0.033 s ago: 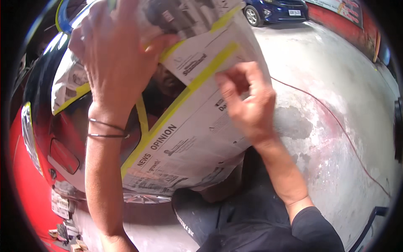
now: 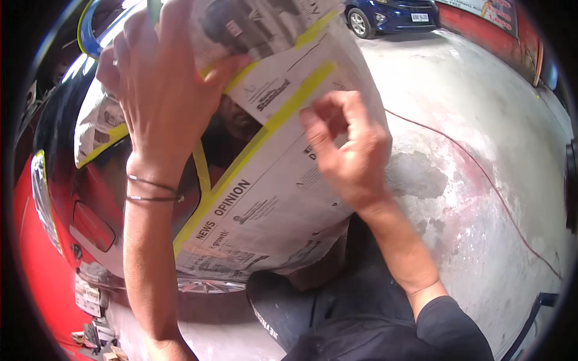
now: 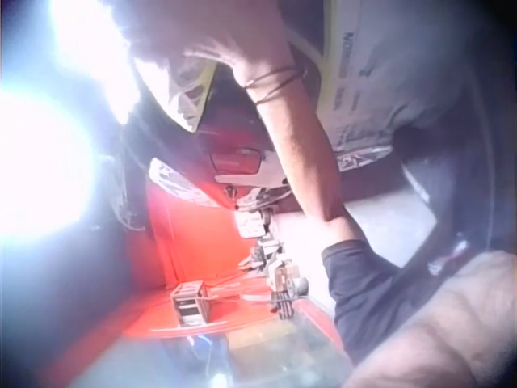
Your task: Apply masking tape and newspaper to a car window to prepare for painting.
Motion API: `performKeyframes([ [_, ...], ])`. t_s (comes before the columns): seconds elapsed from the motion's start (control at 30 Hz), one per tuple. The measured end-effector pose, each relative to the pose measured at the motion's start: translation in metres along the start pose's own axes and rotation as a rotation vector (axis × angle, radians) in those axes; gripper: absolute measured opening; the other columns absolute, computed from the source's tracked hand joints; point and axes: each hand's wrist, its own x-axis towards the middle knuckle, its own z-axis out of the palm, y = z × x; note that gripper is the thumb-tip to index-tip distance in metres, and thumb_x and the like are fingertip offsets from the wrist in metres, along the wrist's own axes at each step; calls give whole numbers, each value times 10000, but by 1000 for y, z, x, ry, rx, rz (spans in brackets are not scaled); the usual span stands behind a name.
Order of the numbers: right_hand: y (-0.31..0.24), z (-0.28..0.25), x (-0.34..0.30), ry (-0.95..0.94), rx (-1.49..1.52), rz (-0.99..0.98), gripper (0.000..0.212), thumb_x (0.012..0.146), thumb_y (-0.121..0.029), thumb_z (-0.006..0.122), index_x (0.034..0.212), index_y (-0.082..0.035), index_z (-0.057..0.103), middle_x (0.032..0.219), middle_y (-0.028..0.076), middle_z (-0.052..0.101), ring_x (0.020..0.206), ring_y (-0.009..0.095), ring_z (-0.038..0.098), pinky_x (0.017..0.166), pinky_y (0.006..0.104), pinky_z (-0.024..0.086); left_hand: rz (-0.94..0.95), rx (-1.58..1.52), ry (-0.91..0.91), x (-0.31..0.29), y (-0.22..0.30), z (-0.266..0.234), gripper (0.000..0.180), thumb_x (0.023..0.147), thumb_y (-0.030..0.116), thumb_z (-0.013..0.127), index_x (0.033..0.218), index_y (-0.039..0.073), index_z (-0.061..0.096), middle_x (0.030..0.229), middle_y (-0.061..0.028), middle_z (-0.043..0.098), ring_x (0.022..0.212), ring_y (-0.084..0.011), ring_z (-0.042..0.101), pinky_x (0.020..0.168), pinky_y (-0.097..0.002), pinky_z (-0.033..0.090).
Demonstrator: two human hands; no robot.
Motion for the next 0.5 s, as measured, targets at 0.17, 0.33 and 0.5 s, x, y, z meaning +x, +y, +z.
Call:
performKeyframes([
  [0.17, -23, -16, -8, -96, 25, -266, 738, 982, 4, 803, 1663, 13, 519, 1657, 235, 601, 1463, 409, 648, 1072, 447, 625, -122, -617, -252, -46, 50, -73, 696, 1011, 177, 775, 1604, -16, 465, 1417, -196, 619, 1255, -323, 662, 1110, -488, 524],
  [0.33, -6, -46, -7, -540, 171, -311, 471, 978, -121, 895, 1408, -16, 734, 1214, 177, 830, 1034, 387, 836, 890, 459, 677, -526, -1378, -928, -86, 68, -109, 527, 1104, -4, 690, 1539, -60, 398, 1357, -192, 617, 1260, -263, 695, 1109, -413, 565],
  [0.5, -31, -71, -38, -903, 163, 148, 604, 970, -348, 881, 1464, -29, 741, 1283, 172, 821, 1153, 372, 813, 930, 479, 664, -894, -1817, -1437, -75, 47, -110, 462, 1247, 158, 574, 1661, 7, 438, 1331, -173, 781, 1256, -198, 715, 1116, -360, 552],
])
